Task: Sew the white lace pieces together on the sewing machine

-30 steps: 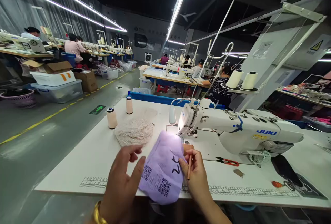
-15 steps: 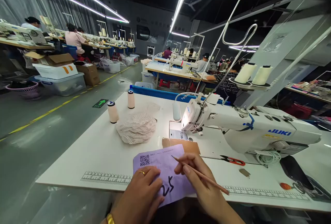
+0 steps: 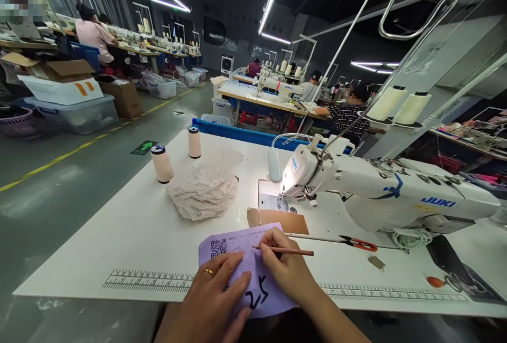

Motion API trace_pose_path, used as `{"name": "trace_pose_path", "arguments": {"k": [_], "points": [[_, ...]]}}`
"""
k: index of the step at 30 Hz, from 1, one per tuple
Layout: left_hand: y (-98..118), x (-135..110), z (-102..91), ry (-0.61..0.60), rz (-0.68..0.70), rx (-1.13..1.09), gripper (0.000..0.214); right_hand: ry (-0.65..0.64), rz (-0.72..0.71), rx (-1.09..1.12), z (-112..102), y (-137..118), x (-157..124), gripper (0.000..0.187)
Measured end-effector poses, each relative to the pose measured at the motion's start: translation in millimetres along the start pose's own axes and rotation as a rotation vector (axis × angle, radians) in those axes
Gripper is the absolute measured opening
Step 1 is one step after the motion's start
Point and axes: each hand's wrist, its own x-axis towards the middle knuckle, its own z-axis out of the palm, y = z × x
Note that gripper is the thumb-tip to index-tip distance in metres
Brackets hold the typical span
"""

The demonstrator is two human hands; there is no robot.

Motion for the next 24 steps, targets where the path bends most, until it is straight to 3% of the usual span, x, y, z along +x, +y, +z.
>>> {"name": "trace_pose_path", "arguments": {"k": [6, 24], "points": [[0, -3, 10.4, 0.044, -0.023, -0.032, 0.041, -0.017, -0.012, -0.085, 2, -4, 3, 0.021], [-2, 0, 13.9, 0.099, -0.014, -0.017, 0.035, 0.007, -0.011, -0.159, 2, -7, 4, 0.022]]}}
